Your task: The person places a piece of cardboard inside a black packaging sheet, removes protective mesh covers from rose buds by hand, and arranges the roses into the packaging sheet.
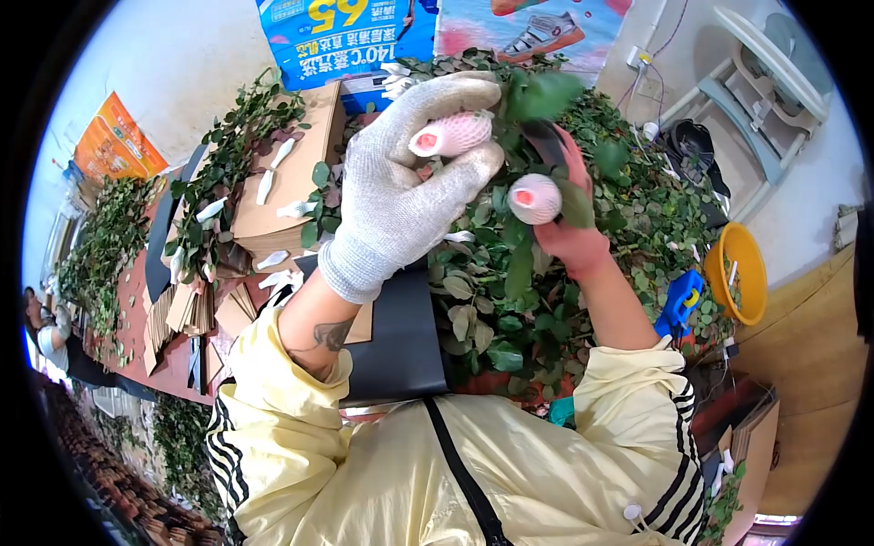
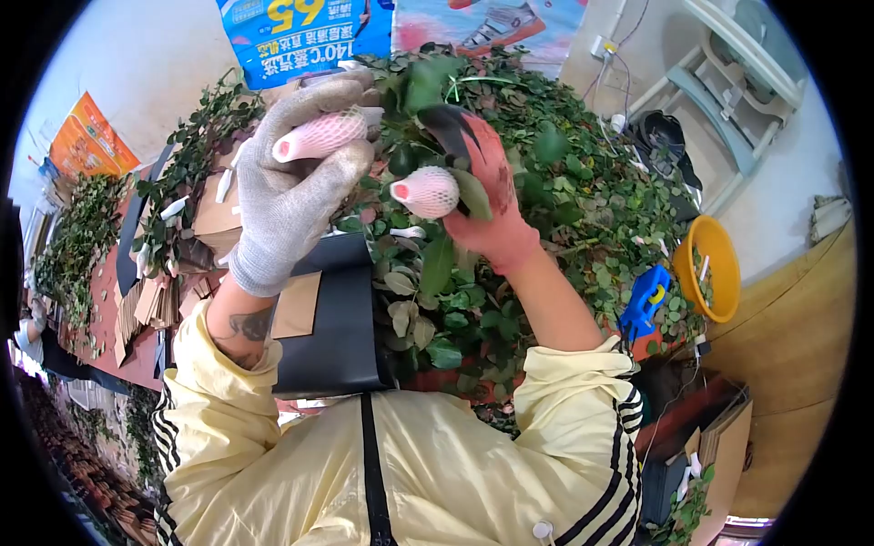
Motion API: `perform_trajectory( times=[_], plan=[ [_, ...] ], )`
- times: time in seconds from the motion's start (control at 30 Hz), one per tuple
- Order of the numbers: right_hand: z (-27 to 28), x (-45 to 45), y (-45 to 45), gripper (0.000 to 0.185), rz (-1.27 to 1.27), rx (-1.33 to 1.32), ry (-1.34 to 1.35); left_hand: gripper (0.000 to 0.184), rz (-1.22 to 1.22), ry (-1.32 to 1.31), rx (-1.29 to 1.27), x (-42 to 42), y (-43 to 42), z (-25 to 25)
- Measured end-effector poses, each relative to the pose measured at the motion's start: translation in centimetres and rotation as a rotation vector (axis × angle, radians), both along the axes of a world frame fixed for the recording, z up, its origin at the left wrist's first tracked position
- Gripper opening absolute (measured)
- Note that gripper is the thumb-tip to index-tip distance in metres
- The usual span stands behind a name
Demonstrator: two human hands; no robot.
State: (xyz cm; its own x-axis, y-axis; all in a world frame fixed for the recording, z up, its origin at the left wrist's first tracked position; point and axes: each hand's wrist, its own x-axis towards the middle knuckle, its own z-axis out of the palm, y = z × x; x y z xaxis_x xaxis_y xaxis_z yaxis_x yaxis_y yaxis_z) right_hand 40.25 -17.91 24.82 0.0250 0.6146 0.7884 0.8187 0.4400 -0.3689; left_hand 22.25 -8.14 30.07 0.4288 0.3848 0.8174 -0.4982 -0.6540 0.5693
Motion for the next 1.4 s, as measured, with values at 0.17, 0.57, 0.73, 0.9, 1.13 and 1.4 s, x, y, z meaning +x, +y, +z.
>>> perform_trajectory(
  times=[0.17, 0.57, 0.73, 0.9, 1.13, 1.4],
  plan=[
    [-3.2, 5.4, 1.9, 0.056, -0.273, 0.107, -0.158, 0.029, -0.15, -0.054, -0.538, -1.9, 3.8, -0.3],
    [2.3, 11.1, 0.5, 0.025, -0.304, 0.062, 0.26, 0.024, -0.25, -0.027, -0.957, 1.4, 9.2, -5.9],
    [7.6, 14.7, -0.8, 0.023, -0.341, 0.076, 0.286, 0.024, -0.354, -0.117, -1.15, 1.9, 9.7, -7.5],
    [1.2, 4.0, 4.3, 0.067, -0.247, -0.135, -0.361, 0.027, -0.538, -0.045, -0.935, 3.9, 5.7, -5.5],
    [0.3, 4.7, 6.3, 0.056, -0.143, -0.545, -0.315, 0.063, -0.489, 0.43, -0.562, -2.0, 4.3, -4.5],
    [8.4, 25.6, 3.9, 0.036, -0.664, 0.371, -0.242, 0.025, -0.15, 1.334, 0.164, -16.8, 7.7, -15.3]
  ],
)
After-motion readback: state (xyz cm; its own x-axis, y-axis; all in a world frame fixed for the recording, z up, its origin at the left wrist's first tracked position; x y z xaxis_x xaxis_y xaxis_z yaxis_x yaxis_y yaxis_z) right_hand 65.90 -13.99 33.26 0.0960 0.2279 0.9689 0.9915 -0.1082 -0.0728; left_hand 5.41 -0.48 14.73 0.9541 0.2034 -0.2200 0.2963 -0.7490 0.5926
